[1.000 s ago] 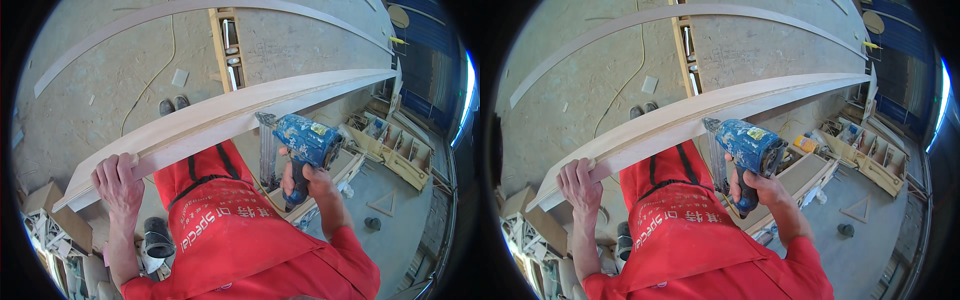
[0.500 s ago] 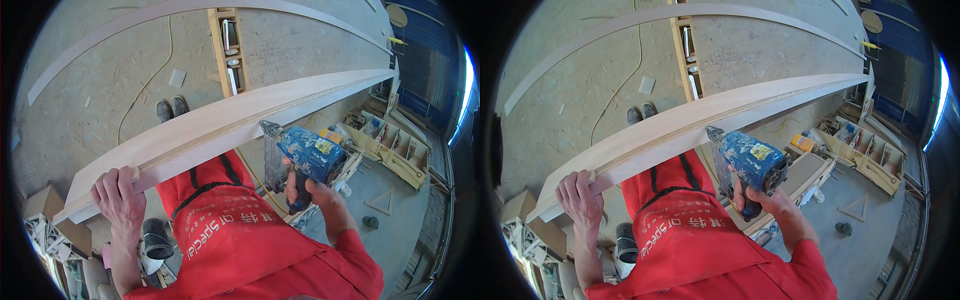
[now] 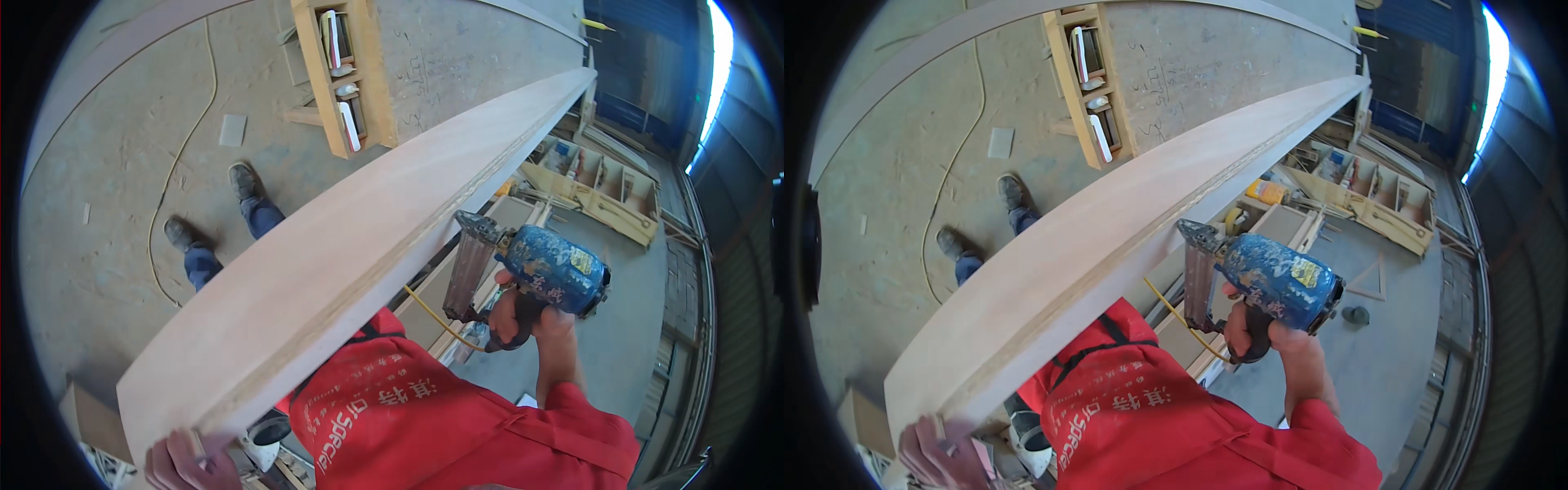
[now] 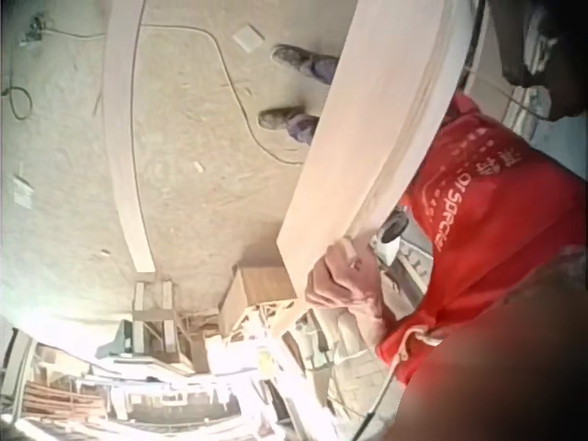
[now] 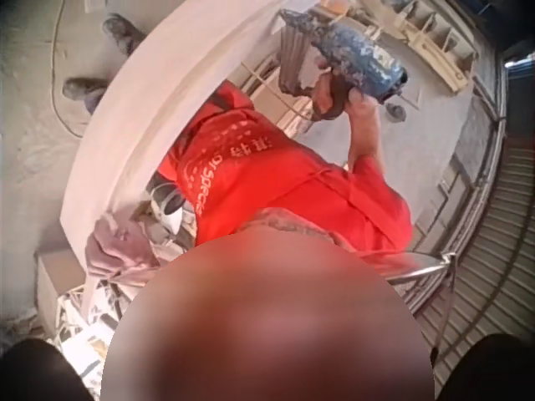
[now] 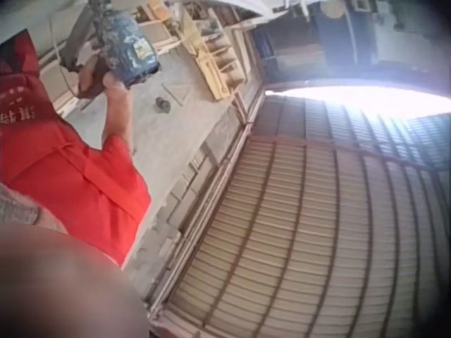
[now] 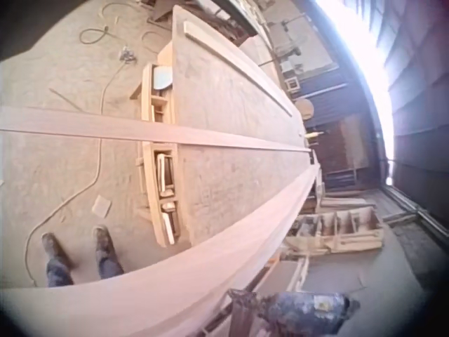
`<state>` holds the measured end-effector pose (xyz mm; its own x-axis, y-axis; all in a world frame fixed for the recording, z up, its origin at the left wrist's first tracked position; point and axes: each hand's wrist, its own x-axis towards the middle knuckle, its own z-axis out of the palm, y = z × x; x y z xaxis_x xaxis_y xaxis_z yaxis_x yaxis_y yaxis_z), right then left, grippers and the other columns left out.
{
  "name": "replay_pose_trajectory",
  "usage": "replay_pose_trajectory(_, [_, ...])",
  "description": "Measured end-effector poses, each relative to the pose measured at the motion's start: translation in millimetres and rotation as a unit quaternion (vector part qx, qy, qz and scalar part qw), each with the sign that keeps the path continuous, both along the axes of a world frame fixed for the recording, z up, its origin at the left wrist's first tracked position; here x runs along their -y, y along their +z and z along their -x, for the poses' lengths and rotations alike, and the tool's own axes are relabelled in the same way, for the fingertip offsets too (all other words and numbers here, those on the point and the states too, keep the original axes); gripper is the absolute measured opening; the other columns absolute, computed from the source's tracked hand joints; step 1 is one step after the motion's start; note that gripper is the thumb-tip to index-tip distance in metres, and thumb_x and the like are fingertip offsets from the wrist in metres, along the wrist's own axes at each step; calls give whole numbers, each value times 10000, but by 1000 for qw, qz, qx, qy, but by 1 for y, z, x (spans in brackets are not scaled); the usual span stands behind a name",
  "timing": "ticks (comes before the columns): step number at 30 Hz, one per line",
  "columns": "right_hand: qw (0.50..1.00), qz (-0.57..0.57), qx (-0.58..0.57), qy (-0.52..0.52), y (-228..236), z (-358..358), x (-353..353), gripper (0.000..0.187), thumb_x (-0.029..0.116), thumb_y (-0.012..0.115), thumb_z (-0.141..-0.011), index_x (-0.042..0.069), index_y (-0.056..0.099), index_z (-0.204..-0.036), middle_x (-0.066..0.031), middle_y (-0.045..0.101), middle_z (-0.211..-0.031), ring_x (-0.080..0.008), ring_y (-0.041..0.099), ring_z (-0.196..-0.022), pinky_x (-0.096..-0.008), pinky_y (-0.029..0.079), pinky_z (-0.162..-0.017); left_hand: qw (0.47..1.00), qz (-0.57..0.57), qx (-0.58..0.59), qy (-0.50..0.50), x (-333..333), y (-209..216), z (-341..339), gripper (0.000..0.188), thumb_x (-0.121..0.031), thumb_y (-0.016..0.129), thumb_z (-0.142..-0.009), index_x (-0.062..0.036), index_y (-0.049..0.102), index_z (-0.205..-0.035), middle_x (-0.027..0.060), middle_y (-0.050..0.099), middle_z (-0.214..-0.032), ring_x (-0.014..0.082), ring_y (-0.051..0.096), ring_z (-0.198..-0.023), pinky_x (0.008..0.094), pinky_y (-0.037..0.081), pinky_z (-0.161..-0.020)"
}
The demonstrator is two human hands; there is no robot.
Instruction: Using a nail gun to attach wooden trim pieces to a large curved wooden frame on a production floor.
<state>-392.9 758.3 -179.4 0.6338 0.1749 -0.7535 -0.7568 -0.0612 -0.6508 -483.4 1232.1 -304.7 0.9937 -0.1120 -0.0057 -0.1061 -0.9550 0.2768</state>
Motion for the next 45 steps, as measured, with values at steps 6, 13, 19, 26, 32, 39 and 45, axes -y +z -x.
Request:
replay_pose_trajectory(6, [999, 11, 38, -38, 6, 35, -47, 848, 563, 663, -961, -30, 372, -1493, -118, 622, -727, -277, 676, -655, -433, 549, -811, 998, 43, -39, 9, -47, 18, 15, 411, -210, 840, -820, -52, 675, -1162, 149, 651, -1067, 383, 638, -962, 553, 498, -847])
replay_pose_trajectory(13, [996, 14, 34, -80, 55, 72, -93, 826, 589, 626, -976, -9, 383, -1491, -121, 616, -728, -279, 669, -642, -433, 546, -797, 997, 52, -52, -17, -73, 72, 43, 451, -168, 775, -788, -35, 630, -1194, 152, 586, -1043, 370, 594, -956, 498, 458, -857])
replay_pose_trajectory(19, [997, -59, 8, -57, 95, 102, -123, 806, 592, 618, -983, 6, 393, -1490, -125, 622, -735, -267, 663, -635, -421, 546, -766, 998, 45, -49, 13, -77, 109, 67, 528, -154, 799, -714, -62, 614, -1200, 129, 567, -1044, 350, 583, -1009, 486, 430, -879])
replay_pose_trajectory(26, [997, -71, -27, 2, 122, 110, -124, 764, 559, 609, -1007, 20, 388, -1501, -130, 639, -761, -242, 664, -643, -390, 543, -743, 998, 39, -38, 24, -79, 136, 86, 569, -137, 833, -659, -80, 606, -1178, 121, 562, -1056, 337, 581, -1014, 474, 428, -872])
replay_pose_trajectory(32, [995, -97, -24, 15, 121, 115, -117, 760, 555, 605, -1012, 22, 384, -1506, -132, 648, -774, -240, 669, -649, -387, 544, -739, 998, 36, -42, 30, -82, 146, 92, 594, -116, 845, -630, -84, 606, -1173, 121, 564, -1065, 335, 580, -1014, 461, 429, -863])
replay_pose_trajectory(39, [994, -103, -17, 20, 121, 117, -120, 755, 549, 608, -1013, 19, 384, -1503, -127, 653, -779, -235, 671, -655, -386, 545, -738, 999, 36, -24, 22, -83, 153, 88, 565, -105, 865, -650, -70, 608, -1152, 116, 576, -1031, 336, 571, -968, 451, 435, -841])
replay_pose_trajectory(45, [995, -94, -3, 14, 122, 119, -126, 747, 545, 605, -1015, 13, 395, -1495, -120, 654, -771, -232, 670, -643, -377, 549, -737, 999, 31, -28, 20, -87, 156, 88, 563, -114, 867, -656, -73, 609, -1155, 118, 577, -1028, 333, 574, -967, 448, 434, -835])
